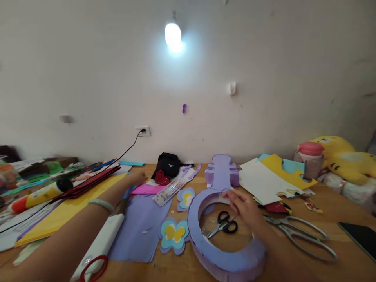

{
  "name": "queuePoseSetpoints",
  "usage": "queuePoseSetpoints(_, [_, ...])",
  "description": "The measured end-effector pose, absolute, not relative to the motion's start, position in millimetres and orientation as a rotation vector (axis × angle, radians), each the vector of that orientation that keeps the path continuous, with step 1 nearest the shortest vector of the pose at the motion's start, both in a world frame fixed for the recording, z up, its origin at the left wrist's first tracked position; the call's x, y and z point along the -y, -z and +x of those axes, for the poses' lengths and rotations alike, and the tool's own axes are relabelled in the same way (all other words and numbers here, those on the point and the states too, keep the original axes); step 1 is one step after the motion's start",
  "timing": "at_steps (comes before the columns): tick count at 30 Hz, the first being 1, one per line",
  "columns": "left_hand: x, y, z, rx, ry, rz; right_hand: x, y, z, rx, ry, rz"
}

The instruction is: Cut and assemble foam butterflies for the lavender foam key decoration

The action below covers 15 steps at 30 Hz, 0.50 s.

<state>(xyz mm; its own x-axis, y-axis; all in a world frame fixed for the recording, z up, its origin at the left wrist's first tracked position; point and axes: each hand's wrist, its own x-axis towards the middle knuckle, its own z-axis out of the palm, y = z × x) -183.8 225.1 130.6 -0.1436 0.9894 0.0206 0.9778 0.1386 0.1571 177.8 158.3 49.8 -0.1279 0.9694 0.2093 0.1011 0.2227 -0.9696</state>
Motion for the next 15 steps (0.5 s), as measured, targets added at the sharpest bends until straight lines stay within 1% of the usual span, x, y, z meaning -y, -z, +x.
queuePoseSetpoints(3, [-239.5,-137.1,-133.4,-2.023,-0.137,2.09,-163.0,-81.5,180.2,1.397,-0.933,-1.017])
queuePoseSetpoints(5, [-236.6,-143.5,-93.1,-1.848,-0.208,2.181,-166.9,-110.5,178.0,1.364,-0.856,-0.945])
queuePoseSetpoints(6, [-230.8,-147.7,-71.7,-1.703,-0.298,2.231,-168.5,-127.3,175.5,1.368,-0.844,-0.905])
queuePoseSetpoints(7, [-222.4,-152.7,-50.1,-1.413,-0.509,2.211,-169.7,-145.4,172.1,1.373,-0.831,-0.862])
queuePoseSetpoints(8, [-212.1,-158.3,-29.2,-1.123,-0.709,2.112,-170.1,-164.5,168.2,1.376,-0.821,-0.811])
queuePoseSetpoints(10, [-188.2,-171.2,7.6,-0.594,-0.921,1.862,-168.4,-205.2,160.3,1.421,-0.858,-0.739])
queuePoseSetpoints(12, [-163.3,-183.5,32.5,-0.349,-0.945,1.658,-162.8,-247.7,156.8,1.407,-0.88,-0.702])
queuePoseSetpoints(15, [-127.2,-189.6,43.0,-0.252,-0.85,1.535,-149.3,-308.1,169.8,1.304,-0.798,-0.659])
